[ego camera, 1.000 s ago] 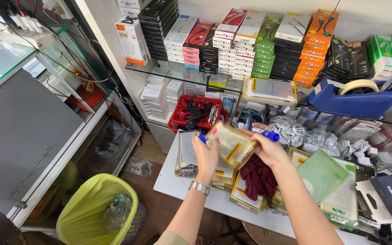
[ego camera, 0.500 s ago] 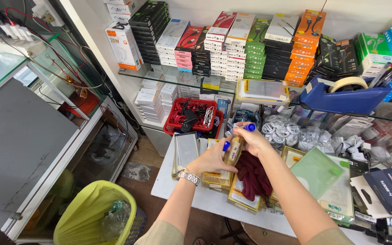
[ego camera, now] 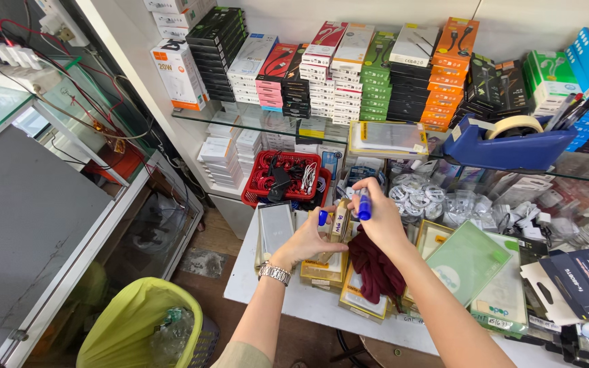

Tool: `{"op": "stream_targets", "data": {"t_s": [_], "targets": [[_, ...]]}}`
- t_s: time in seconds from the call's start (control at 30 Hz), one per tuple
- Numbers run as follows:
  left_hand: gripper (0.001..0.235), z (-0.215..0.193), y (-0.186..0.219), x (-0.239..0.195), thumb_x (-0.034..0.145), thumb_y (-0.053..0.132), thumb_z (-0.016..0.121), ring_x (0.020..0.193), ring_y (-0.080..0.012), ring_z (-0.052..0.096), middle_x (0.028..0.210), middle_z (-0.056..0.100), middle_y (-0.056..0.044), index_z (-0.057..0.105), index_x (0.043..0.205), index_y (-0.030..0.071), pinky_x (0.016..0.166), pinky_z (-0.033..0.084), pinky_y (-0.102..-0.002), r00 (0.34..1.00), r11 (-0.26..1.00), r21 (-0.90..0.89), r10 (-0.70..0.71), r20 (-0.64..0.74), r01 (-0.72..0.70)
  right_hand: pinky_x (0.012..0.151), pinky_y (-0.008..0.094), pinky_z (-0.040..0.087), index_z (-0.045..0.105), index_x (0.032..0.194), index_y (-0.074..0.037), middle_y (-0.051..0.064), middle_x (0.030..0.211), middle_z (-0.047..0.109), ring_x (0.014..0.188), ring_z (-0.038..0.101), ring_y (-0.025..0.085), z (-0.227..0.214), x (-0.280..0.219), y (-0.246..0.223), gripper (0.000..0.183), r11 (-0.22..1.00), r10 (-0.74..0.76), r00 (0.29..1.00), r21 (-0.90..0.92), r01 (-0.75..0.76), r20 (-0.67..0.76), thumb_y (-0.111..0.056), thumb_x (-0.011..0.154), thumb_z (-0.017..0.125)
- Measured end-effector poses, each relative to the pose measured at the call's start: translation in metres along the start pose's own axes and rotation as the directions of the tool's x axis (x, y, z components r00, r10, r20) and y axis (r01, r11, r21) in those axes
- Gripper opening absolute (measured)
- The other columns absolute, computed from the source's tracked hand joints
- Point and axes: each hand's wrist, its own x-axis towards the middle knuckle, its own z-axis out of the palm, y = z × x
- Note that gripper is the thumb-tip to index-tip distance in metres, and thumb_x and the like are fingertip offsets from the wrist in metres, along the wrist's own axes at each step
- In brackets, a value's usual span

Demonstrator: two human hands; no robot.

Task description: The person applies adhesive tape to small product boxes and writes on them with a blue marker. They handle multiple boxes one at a time, placing tape on the front and writing text on the surface.

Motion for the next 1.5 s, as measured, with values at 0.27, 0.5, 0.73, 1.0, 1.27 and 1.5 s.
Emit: {"op": "stream_targets", "data": {"t_s": [0.27,0.5,0.73,1.0,1.27,1.5], "targets": [[0.065,0.016,0.004,0.002,0.079,0.034,0.084,0.087,-0.0267,0.074,0.109,0.070,-0.015,0.053,0.126,0.001,0.078,0.061,-0.036,0.969,0.985,0.167,0.007,-0.249,0.035,0.065,0.034,0.061,0.058,0.109,-0.009,0.008,0.084,0.078,0.075,0.078,0.020,0.002,0.011,-0.016,0.018,0.974,0.166,0.982,0.143,-0.178,0.089,-0.019,0.095,0.064],[0.056,0.019,0.024,0.009,0.071,0.013,0.085,0.089,-0.0414,0.069,0.097,0.068,-0.025,0.044,0.107,0.000,0.075,0.057,-0.047,0.935,0.799,0.599,0.177,-0.308,0.046,0.060,0.036,0.064,0.051,0.115,-0.007,0.012,0.091,0.076,0.075,0.078,0.022,0.012,0.010,-0.016,0.021,0.934,0.215,0.975,0.278,-0.223,0.057,-0.013,0.096,0.058],[0.049,0.027,0.029,0.018,0.074,-0.001,0.074,0.084,-0.0407,0.073,0.085,0.071,-0.021,0.044,0.113,0.003,0.070,0.060,-0.048,0.941,0.663,0.729,0.109,-0.320,0.171,0.059,0.034,0.064,0.050,0.115,-0.007,0.011,0.088,0.072,0.073,0.077,0.021,0.029,0.012,-0.007,0.022,0.903,0.196,0.979,0.379,-0.202,0.054,-0.008,0.095,0.059],[0.037,0.003,0.009,0.015,0.079,0.005,0.073,0.072,-0.0369,0.073,0.080,0.074,-0.025,0.046,0.104,-0.003,0.066,0.059,-0.044,0.866,0.913,0.404,0.161,-0.474,0.052,0.067,0.033,0.061,0.050,0.117,-0.011,0.009,0.089,0.075,0.079,0.074,0.018,0.021,0.004,0.004,0.032,0.966,0.031,0.998,0.253,-0.043,0.048,-0.004,0.090,0.065],[0.042,0.016,0.015,0.013,0.080,0.005,0.075,0.069,-0.0226,0.077,0.084,0.074,-0.018,0.044,0.105,-0.005,0.053,0.065,-0.033,0.897,0.999,-0.024,-0.039,-0.440,0.031,0.076,0.043,0.053,0.052,0.120,-0.011,0.018,0.098,0.071,0.093,0.069,0.037,0.022,-0.001,0.000,0.038,0.939,-0.201,0.979,-0.275,0.206,0.045,0.005,0.089,0.068],[0.047,0.015,0.009,0.010,0.078,0.010,0.079,0.077,-0.0246,0.078,0.100,0.070,-0.019,0.043,0.104,-0.006,0.054,0.063,-0.034,0.904,0.997,-0.071,-0.057,-0.423,0.030,0.071,0.034,0.054,0.050,0.120,-0.012,0.007,0.096,0.064,0.081,0.066,0.019,0.031,0.008,0.015,0.049,0.991,-0.061,0.995,0.120,0.051,0.084,0.005,0.080,0.071]]}}
